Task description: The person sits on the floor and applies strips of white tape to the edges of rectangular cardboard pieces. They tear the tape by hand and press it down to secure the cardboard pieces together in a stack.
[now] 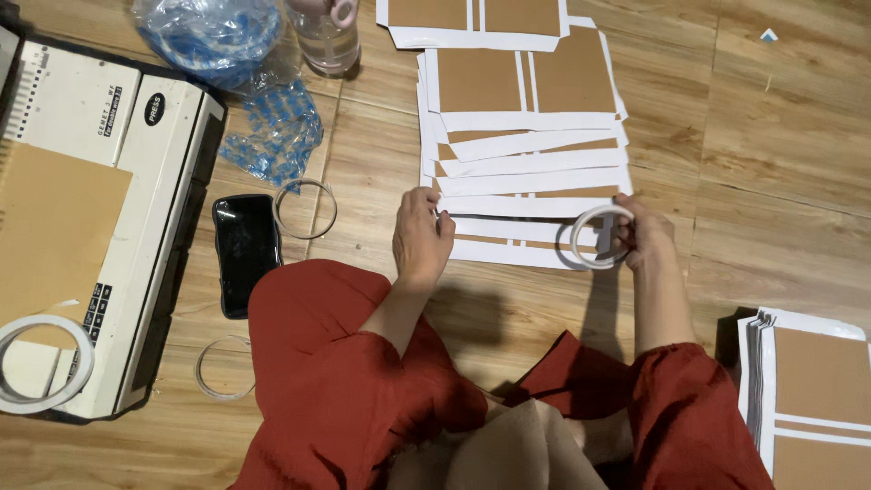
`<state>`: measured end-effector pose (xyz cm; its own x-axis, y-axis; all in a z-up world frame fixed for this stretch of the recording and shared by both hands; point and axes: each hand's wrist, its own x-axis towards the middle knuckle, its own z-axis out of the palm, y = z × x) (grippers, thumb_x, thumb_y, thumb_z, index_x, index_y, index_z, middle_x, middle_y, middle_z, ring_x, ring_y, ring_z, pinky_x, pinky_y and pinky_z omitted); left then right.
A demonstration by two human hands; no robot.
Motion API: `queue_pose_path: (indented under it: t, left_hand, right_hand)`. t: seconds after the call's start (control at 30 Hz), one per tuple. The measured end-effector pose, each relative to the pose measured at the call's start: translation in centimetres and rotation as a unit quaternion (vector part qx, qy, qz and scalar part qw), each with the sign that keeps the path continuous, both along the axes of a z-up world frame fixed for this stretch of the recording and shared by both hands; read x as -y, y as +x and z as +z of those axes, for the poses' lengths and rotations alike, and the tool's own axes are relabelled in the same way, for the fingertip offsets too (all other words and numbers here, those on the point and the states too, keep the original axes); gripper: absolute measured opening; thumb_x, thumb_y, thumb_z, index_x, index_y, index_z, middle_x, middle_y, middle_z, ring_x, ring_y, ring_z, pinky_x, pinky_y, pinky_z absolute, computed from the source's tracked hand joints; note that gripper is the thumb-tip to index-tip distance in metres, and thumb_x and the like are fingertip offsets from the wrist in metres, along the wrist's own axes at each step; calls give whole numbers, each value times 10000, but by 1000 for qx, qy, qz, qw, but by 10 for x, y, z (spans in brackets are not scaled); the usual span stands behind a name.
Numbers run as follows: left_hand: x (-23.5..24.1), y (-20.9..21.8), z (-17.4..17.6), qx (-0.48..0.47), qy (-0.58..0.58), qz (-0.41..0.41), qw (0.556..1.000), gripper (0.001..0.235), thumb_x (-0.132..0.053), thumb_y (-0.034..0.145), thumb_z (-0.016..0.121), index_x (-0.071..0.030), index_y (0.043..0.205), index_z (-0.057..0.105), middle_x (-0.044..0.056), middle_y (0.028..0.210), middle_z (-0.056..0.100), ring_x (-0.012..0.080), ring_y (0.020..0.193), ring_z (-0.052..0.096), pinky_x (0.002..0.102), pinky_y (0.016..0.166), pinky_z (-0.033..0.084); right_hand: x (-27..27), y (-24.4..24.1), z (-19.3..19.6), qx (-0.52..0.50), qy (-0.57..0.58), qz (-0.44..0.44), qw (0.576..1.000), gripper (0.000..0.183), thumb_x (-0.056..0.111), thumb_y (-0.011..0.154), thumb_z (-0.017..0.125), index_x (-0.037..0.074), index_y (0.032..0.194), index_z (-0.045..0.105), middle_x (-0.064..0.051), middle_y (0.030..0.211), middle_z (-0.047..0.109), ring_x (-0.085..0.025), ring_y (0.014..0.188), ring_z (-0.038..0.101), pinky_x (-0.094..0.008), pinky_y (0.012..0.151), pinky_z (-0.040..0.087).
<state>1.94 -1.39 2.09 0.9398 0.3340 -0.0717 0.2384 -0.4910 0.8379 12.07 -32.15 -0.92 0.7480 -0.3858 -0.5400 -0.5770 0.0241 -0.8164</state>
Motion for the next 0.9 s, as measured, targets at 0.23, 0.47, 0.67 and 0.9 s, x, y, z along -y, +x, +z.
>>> queue_pose_path:
  t: [0.23,0.47,0.67,0.9]
  left_hand:
    - [14,4,-76,5,245,-179,953,132,-104,761,569,-169,875,581,4,828,513,201,823,542,327,695,418]
    - [40,26,-110,269,540,-258,755,123,-14,671,506,-98,587,534,74,516,428,242,458,459,373,418,371]
    - [53,34,-138,309,549,-317,709,112,-50,658,480,-76,573,549,84,478,454,260,417,491,422,409,420]
    - [56,0,-133,296,529,-287,742,150,-40,664,447,-83,552,536,60,480,408,238,406,449,401,383,375]
  right_hand:
    - [8,-26,-25,-15,-221,127,967,729,498,677,833,-3,1125,552,-176,991,594,-162,600,604,-246,439,425]
    - [-49,-85,1,82,-94,185,975,238,282,857,616,85,991,622,-51,568,542,-71,488,484,-178,435,441]
    - [-51,-91,7,55,-143,224,963,333,278,814,534,74,1076,511,-96,632,553,-159,608,497,-256,486,394]
    - [-51,-99,-24,20,-104,252,962,189,165,731,480,50,814,604,-120,531,502,-191,495,454,-252,387,348]
